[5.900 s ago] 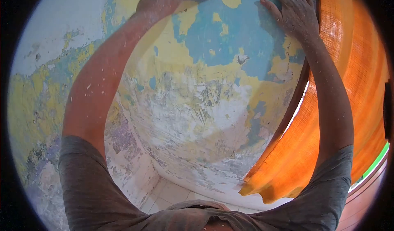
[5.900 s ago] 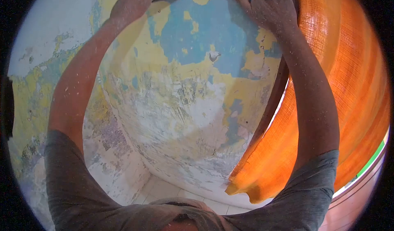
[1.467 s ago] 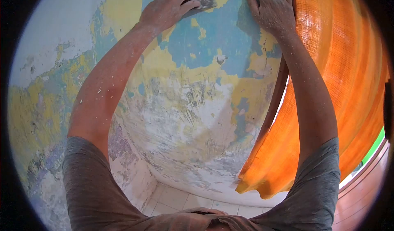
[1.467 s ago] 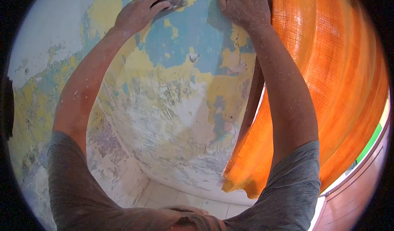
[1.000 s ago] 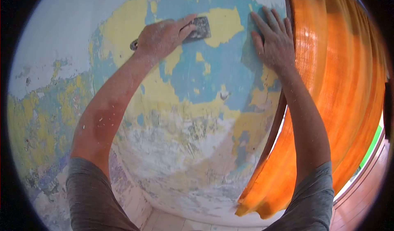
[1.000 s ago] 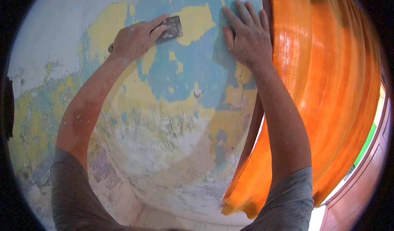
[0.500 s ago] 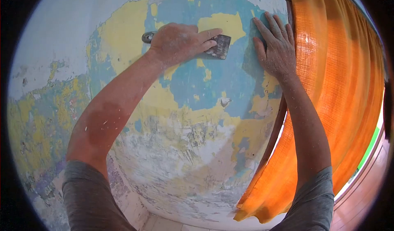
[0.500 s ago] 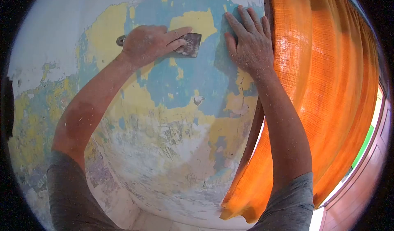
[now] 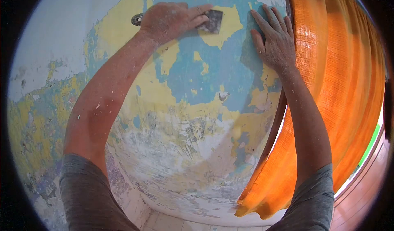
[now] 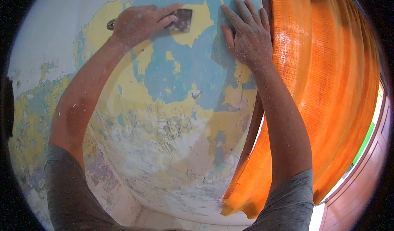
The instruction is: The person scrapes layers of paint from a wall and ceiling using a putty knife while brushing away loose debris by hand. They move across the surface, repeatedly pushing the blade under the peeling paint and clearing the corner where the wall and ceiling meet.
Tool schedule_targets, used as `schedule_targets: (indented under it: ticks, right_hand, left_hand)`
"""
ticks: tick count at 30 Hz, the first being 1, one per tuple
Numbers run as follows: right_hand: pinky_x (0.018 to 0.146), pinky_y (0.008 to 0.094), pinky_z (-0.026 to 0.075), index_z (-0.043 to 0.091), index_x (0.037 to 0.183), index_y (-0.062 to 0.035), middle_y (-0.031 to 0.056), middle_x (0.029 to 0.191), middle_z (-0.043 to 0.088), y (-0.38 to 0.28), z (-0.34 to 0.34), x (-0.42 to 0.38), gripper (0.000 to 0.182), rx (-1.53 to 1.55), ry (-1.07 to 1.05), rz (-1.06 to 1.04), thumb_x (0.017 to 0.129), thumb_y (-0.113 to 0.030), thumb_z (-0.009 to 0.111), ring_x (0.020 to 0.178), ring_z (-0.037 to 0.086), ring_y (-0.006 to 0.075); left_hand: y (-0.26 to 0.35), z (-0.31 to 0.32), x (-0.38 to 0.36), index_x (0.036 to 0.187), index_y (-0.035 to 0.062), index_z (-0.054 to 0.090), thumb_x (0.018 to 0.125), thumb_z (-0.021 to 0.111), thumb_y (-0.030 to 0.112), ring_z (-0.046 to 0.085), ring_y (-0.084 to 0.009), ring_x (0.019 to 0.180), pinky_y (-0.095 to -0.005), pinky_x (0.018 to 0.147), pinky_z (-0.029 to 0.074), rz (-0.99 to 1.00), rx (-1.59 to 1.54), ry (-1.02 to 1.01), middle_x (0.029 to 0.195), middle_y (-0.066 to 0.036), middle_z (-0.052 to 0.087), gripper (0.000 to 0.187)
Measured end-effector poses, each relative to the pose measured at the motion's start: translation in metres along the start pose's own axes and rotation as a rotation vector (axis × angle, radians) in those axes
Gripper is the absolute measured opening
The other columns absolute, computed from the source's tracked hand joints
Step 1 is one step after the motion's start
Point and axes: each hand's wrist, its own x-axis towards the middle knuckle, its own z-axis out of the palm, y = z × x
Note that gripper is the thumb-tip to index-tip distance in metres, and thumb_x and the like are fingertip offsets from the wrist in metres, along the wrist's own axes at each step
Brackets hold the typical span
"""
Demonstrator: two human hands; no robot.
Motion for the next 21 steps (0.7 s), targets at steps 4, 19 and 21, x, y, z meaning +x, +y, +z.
schedule_targets:
  ticks: [4,19,21]
  right_hand:
    - [0.126,0.0533,0.02,0.056,0.148,-0.027,0.0094,0.159,0.045,-0.001,-0.002,0.001,0.048,0.0,-0.005,0.005,0.101,-0.04,0.053,0.15,0.037,0.0294]
    - [0.126,0.0555,0.019,0.05,0.152,-0.0277,0.0094,0.161,0.042,-0.006,-0.009,0.003,0.053,-0.052,-0.081,0.021,0.101,-0.041,0.051,0.152,0.033,0.03]
    - [0.125,0.0557,0.02,0.05,0.153,-0.0279,0.0096,0.162,0.041,-0.007,-0.009,0.0,0.053,-0.06,-0.079,0.031,0.102,-0.041,0.051,0.152,0.033,0.0305]
  left_hand:
    - [0.018,-0.006,-0.012,0.144,0.0359,0.058,0.098,0.06,0.05,0.064,-0.0121,0.06,-0.0288,0.049,0.052,0.116,-0.153,-0.006,0.068,0.002,0.059,0.049]
    - [0.034,-0.012,-0.021,0.138,0.0376,0.061,0.098,0.059,0.053,0.067,-0.0189,0.059,-0.0323,0.049,0.055,0.01,-0.333,-0.057,0.071,-0.001,0.065,0.043]
    - [0.022,-0.008,-0.014,0.138,0.0376,0.061,0.099,0.06,0.051,0.068,-0.0194,0.06,-0.0328,0.048,0.055,-0.061,-0.336,-0.022,0.071,-0.002,0.066,0.042]
